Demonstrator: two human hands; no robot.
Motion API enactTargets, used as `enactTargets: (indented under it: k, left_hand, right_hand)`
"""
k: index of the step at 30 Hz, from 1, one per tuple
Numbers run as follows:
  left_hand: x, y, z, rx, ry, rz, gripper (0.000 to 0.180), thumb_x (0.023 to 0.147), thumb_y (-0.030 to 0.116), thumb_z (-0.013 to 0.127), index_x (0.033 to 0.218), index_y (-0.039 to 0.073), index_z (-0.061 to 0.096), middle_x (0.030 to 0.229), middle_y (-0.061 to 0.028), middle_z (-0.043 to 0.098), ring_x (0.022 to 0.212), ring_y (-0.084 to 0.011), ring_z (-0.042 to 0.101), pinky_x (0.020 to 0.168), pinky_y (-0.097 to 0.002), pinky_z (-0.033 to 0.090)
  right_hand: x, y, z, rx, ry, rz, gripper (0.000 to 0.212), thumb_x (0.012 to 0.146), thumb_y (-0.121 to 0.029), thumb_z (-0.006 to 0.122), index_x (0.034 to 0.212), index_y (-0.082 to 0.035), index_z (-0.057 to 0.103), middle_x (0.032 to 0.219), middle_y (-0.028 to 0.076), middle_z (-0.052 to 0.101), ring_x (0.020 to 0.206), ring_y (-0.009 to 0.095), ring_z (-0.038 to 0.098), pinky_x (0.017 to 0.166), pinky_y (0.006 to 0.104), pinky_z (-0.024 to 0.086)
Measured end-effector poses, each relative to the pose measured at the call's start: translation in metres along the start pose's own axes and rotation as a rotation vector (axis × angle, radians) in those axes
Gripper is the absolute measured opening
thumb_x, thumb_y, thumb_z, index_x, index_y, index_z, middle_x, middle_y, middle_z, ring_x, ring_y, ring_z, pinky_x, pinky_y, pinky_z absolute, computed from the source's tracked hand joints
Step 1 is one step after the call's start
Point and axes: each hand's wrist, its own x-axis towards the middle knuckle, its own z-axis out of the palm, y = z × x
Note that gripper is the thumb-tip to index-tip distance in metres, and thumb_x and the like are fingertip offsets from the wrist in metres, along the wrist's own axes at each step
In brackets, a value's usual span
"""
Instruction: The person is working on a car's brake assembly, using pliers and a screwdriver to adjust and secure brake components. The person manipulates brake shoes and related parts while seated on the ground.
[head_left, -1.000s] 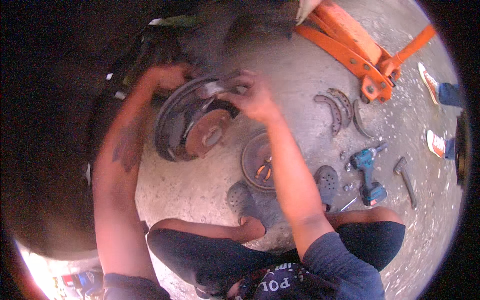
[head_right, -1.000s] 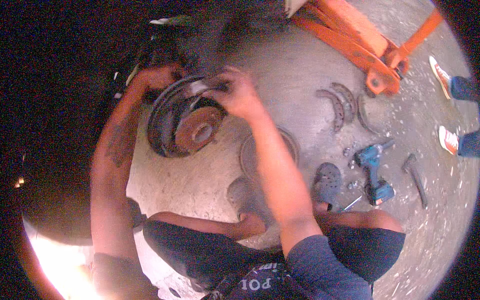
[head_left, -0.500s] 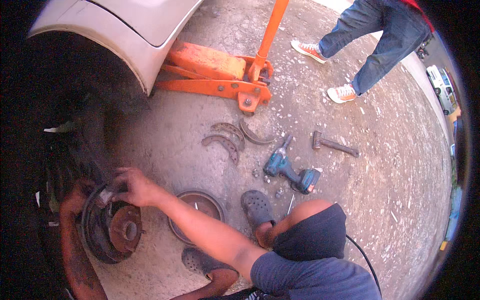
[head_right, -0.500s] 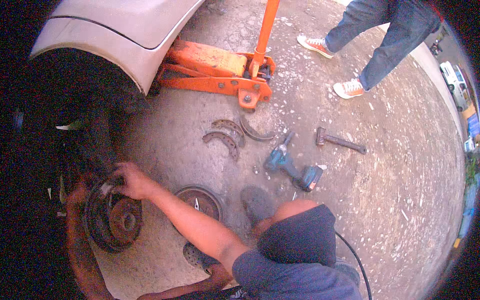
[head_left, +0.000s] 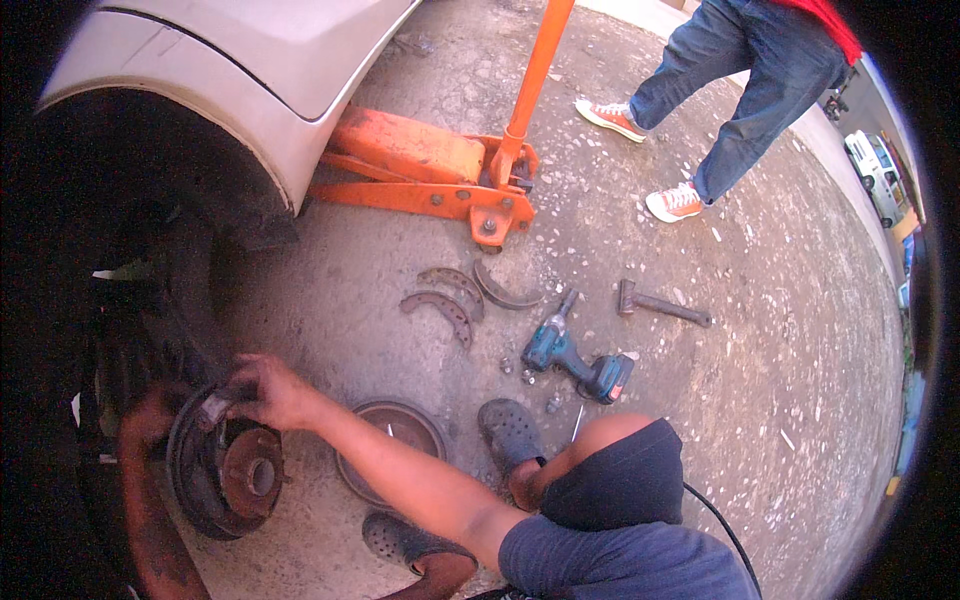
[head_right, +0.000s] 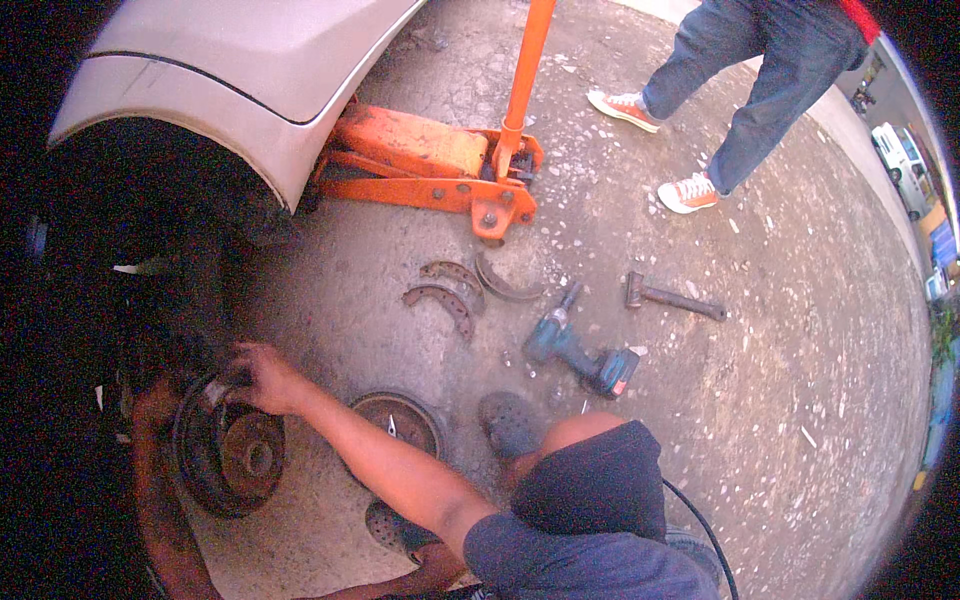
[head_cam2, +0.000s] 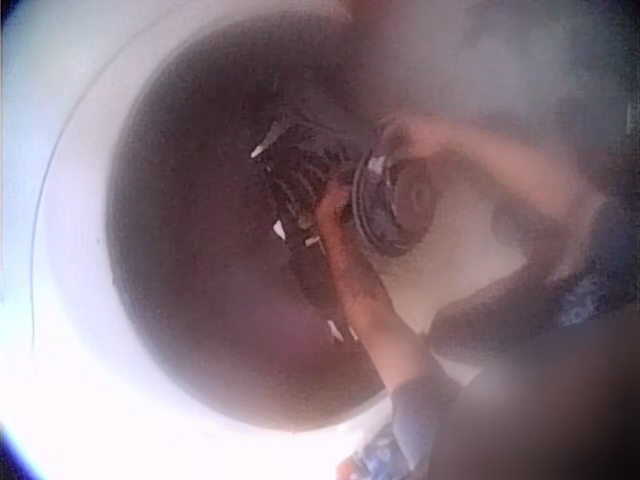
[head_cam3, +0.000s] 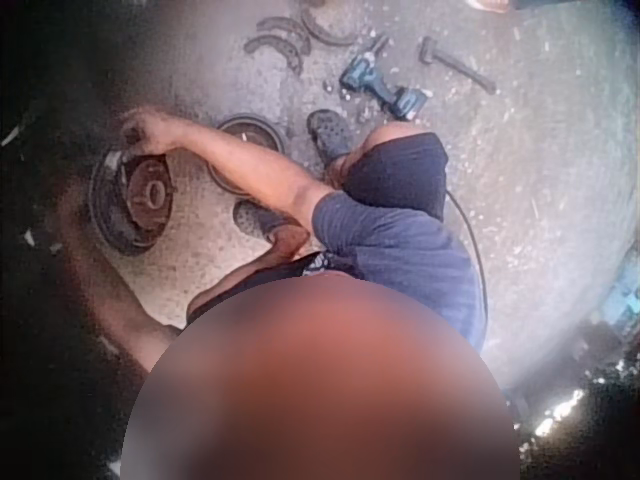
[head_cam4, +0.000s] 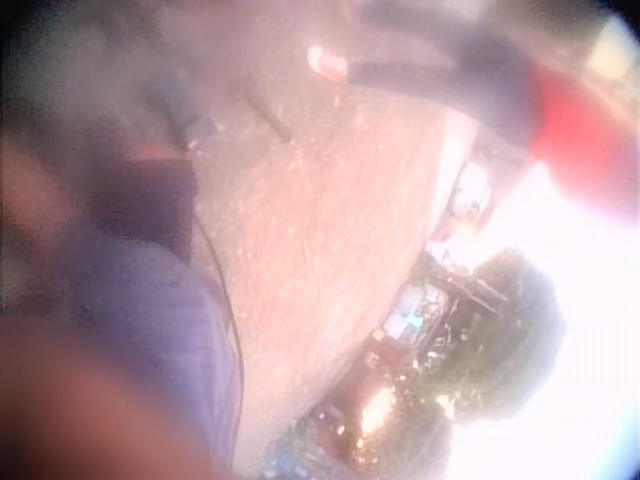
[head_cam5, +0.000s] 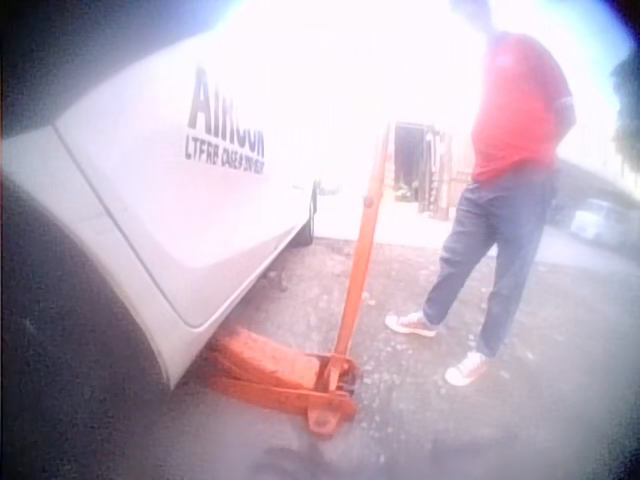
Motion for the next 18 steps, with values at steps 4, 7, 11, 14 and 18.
enactTargets:
  k: [4,7,11,14,18]
  left_hand:
    - [-0.012,0.006,0.006,0.034,-0.02,0.153,0.055,0.067,0.017,0.083,0.116,0.002,0.063,0.117,-0.0152,0.065,0.108,-0.0292,0.061,0.097,-0.0394,0.047]
    - [-0.014,0.011,0.01,0.143,0.071,0.055,0.053,0.068,0.017,0.082,0.115,0.002,0.063,0.117,-0.0155,0.065,0.108,-0.0288,0.061,0.097,-0.0388,0.047]
    - [-0.002,0.0,0.008,0.108,0.038,0.042,0.053,0.07,0.02,0.083,0.116,0.003,0.063,0.119,-0.0155,0.063,0.109,-0.0281,0.06,0.098,-0.0384,0.047]
    - [0.003,-0.013,0.01,0.031,0.132,-0.057,0.055,0.07,0.023,0.083,0.117,0.003,0.062,0.12,-0.0153,0.062,0.109,-0.0279,0.06,0.098,-0.0381,0.047]
    - [-0.004,-0.015,0.014,0.094,0.167,-0.008,0.054,0.073,0.025,0.082,0.118,0.004,0.062,0.121,-0.0157,0.061,0.11,-0.0285,0.06,0.099,-0.0376,0.046]
  right_hand:
    - [0.0,-0.001,-0.001,-0.005,-0.009,-0.033,0.037,0.072,-0.029,0.08,0.098,-0.004,0.071,0.106,0.02,0.066,0.119,0.04,0.053,0.101,0.0461,0.042]
    - [0.004,0.003,-0.001,0.057,-0.066,-0.033,0.035,0.071,-0.026,0.081,0.097,-0.005,0.071,0.104,0.019,0.067,0.114,0.04,0.056,0.098,0.0454,0.044]
    - [0.005,0.011,0.003,0.011,-0.041,-0.135,0.034,0.069,-0.025,0.08,0.096,-0.006,0.072,0.102,0.018,0.068,0.106,0.039,0.059,0.095,0.0449,0.045]
    - [0.001,0.017,0.009,0.01,-0.026,-0.06,0.034,0.072,-0.027,0.079,0.098,-0.007,0.072,0.108,0.018,0.067,0.114,0.039,0.056,0.099,0.0462,0.042]
    - [-0.001,0.019,0.012,-0.076,-0.028,0.002,0.036,0.075,-0.031,0.078,0.104,-0.01,0.071,0.119,0.019,0.063,0.125,0.04,0.048,0.105,0.0493,0.037]
